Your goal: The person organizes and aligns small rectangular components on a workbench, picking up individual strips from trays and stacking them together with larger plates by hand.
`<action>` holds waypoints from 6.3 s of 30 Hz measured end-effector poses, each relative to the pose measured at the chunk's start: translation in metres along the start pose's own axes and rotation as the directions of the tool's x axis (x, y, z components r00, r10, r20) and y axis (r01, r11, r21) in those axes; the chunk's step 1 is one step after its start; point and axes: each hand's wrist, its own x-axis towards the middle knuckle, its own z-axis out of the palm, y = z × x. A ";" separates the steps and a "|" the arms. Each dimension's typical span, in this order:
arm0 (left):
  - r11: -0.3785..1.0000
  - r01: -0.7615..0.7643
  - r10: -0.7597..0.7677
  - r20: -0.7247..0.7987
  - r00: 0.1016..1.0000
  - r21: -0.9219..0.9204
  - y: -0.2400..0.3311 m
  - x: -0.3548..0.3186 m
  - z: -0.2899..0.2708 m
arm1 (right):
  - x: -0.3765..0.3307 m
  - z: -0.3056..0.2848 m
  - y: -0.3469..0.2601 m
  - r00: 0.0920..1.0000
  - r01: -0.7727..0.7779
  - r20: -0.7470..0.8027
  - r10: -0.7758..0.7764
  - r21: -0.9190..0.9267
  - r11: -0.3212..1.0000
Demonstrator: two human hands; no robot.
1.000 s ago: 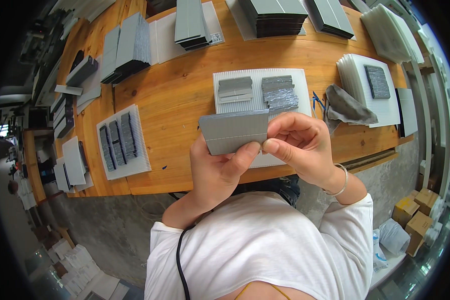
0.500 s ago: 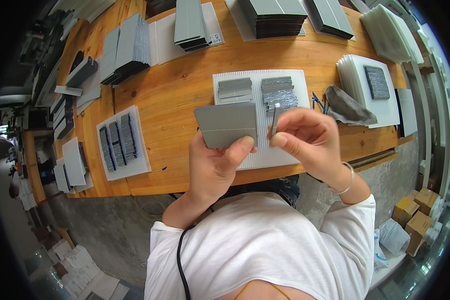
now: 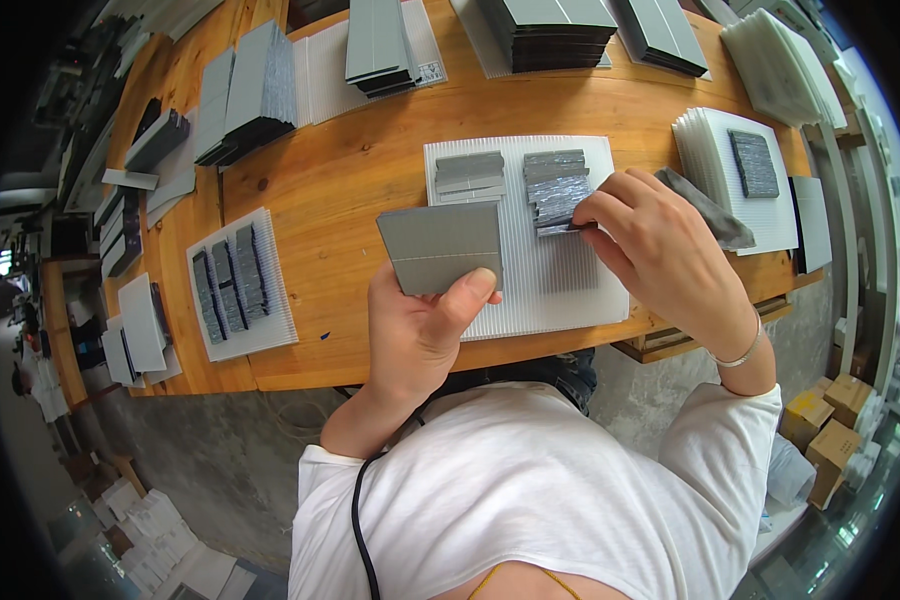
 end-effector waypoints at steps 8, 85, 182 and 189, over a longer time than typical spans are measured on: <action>1.000 0.030 -0.030 0.011 0.999 0.009 0.001 0.000 -0.002 | 0.003 0.011 -0.006 0.978 -0.047 -0.197 0.066 0.098 0.994; 0.990 -0.007 0.010 0.022 1.000 -0.138 -0.004 -0.001 -0.002 | 0.001 0.004 -0.002 0.999 -0.022 -0.036 0.029 0.186 0.982; 0.992 -0.064 0.076 0.110 0.991 -0.110 -0.010 -0.004 -0.001 | -0.002 0.038 -0.019 0.974 0.119 -0.197 0.113 0.867 0.484; 0.998 -0.011 0.020 0.174 0.985 -0.055 -0.005 -0.003 -0.004 | -0.004 0.048 -0.022 0.972 0.123 -0.171 0.160 0.955 0.268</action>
